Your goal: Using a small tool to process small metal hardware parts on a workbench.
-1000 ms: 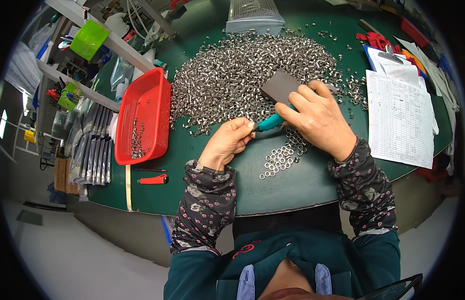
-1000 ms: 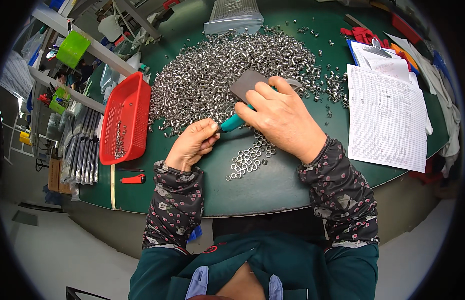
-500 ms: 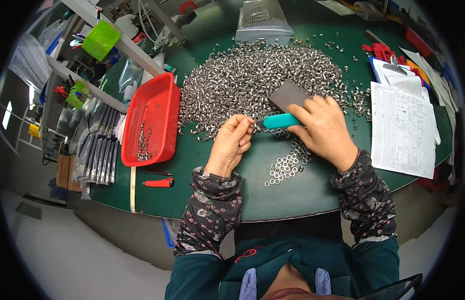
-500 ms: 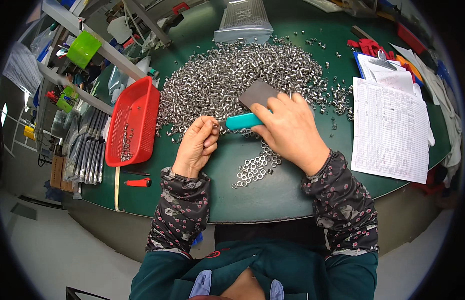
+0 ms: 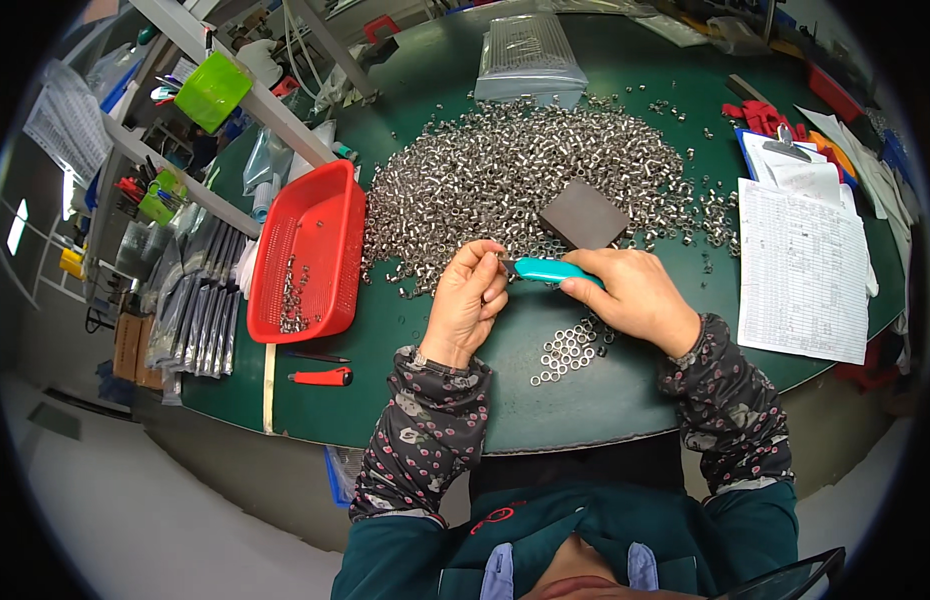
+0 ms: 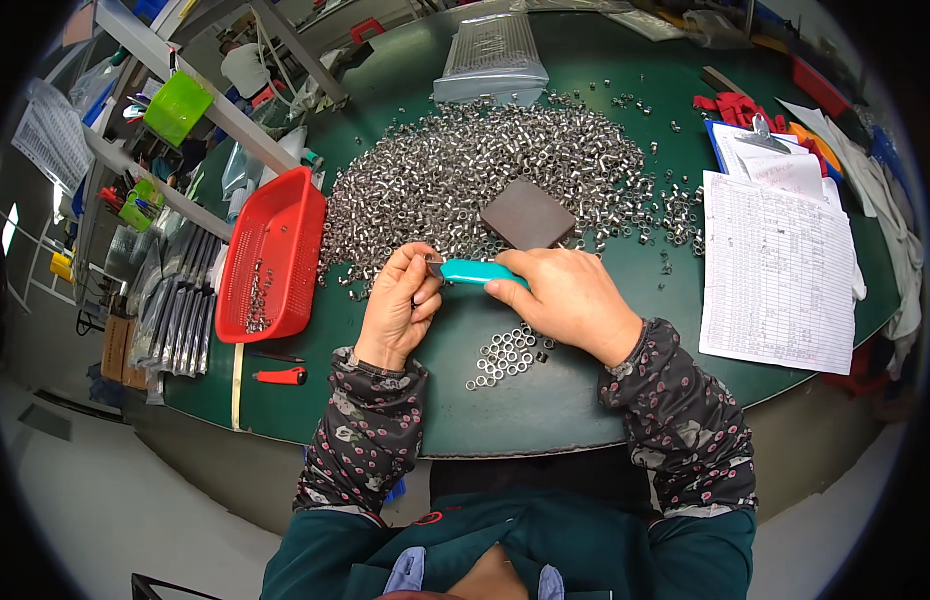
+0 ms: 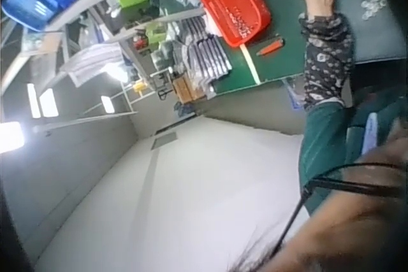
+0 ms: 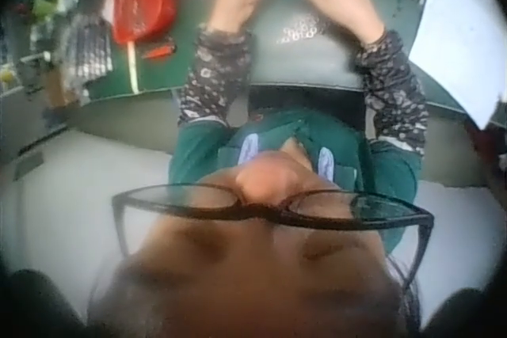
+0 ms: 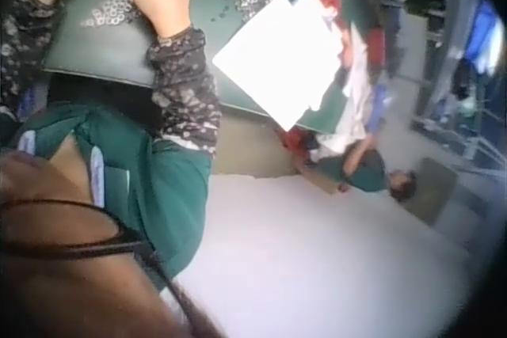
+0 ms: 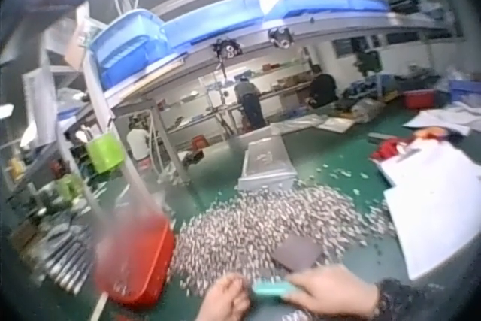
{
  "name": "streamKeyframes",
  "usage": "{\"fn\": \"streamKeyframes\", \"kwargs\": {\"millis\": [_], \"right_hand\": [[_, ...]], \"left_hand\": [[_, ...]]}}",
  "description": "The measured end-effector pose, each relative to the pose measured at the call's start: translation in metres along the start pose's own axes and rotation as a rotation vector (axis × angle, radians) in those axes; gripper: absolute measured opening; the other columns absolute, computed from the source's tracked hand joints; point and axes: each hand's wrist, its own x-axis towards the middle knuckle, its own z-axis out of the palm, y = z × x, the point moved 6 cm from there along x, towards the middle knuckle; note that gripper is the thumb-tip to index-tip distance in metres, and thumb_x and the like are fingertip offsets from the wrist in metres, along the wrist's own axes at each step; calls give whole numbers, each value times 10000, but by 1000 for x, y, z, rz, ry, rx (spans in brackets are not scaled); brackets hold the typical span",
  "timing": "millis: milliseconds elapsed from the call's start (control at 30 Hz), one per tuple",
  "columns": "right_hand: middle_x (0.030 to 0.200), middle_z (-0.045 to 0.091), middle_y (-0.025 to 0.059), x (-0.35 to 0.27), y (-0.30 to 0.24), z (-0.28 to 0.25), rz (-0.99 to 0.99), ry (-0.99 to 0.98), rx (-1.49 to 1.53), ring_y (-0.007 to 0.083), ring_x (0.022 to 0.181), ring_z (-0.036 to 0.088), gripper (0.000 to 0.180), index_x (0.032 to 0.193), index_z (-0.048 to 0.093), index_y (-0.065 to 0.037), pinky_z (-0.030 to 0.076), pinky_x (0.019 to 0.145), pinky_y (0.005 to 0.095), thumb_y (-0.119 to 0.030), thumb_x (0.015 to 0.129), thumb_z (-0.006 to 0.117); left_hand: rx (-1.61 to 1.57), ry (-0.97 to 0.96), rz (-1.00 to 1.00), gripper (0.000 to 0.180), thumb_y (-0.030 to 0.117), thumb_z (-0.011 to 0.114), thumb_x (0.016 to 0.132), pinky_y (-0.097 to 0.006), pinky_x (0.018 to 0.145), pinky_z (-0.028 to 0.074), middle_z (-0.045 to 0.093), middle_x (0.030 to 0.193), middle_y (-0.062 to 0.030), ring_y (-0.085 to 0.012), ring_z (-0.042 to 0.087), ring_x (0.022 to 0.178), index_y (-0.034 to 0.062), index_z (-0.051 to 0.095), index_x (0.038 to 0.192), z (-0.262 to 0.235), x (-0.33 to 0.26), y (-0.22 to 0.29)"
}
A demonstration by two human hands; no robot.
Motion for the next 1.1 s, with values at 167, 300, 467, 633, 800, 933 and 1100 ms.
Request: {"fn": "streamKeyframes", "kwargs": {"millis": [167, 300, 467, 633, 800, 933, 1100], "right_hand": [[717, 617, 135, 1, 6, 6, 40, -61, 68, 323, 685, 601, 285, 965, 637, -77, 460, 626, 427, -318, 838, 551], [741, 617, 128, 0, 5, 6, 0, -18, 14, 318, 709, 600, 291, 967, 636, -80, 459, 631, 422, -326, 832, 558], [723, 601, 106, -1, 0, 1, -27, 55, -99, 307, 694, 594, 275, 955, 630, -90, 462, 621, 413, -323, 820, 575], [715, 597, 96, -1, -3, -1, -75, 107, -198, 288, 674, 597, 250, 931, 625, -90, 466, 612, 399, -292, 783, 623], [694, 584, 82, -1, -5, -2, -107, 141, -239, 274, 659, 595, 242, 905, 619, -90, 462, 604, 391, -281, 759, 650], [669, 558, 64, -1, -8, -4, -165, 187, -273, 253, 653, 587, 244, 893, 606, -94, 452, 603, 379, -279, 744, 665], [659, 534, 51, -2, -10, -4, -197, 196, -333, 232, 643, 571, 247, 892, 591, -98, 430, 591, 366, -272, 736, 672]], "left_hand": [[-10, -21, 8, 128, 139, 489, 931, -143, 383, 258, 554, 855, -35, -28, 353, 532, 48, 535, 1009, -1, 0, -1], [-14, -15, -6, 134, 143, 491, 931, -143, 381, 259, 544, 834, -36, -28, 355, 529, 44, 532, 1011, -1, -1, -1], [10, 56, -30, 140, 147, 496, 929, -142, 380, 255, 516, 790, -24, -27, 358, 520, 39, 529, 1012, -5, -1, -3], [29, 120, -30, 153, 152, 532, 914, -141, 381, 251, 508, 748, -6, -20, 369, 519, 19, 549, 985, -3, -3, -3], [73, 134, -30, 150, 162, 537, 913, -142, 378, 248, 506, 739, -3, -18, 366, 509, 25, 555, 969, -4, -3, -3], [78, 118, -18, 150, 167, 537, 913, -143, 378, 247, 506, 737, -4, -18, 365, 508, 27, 556, 966, -5, -2, -3], [78, 114, -21, 149, 173, 538, 913, -142, 380, 244, 510, 732, -6, -21, 365, 507, 34, 560, 961, -5, -2, -3]]}}
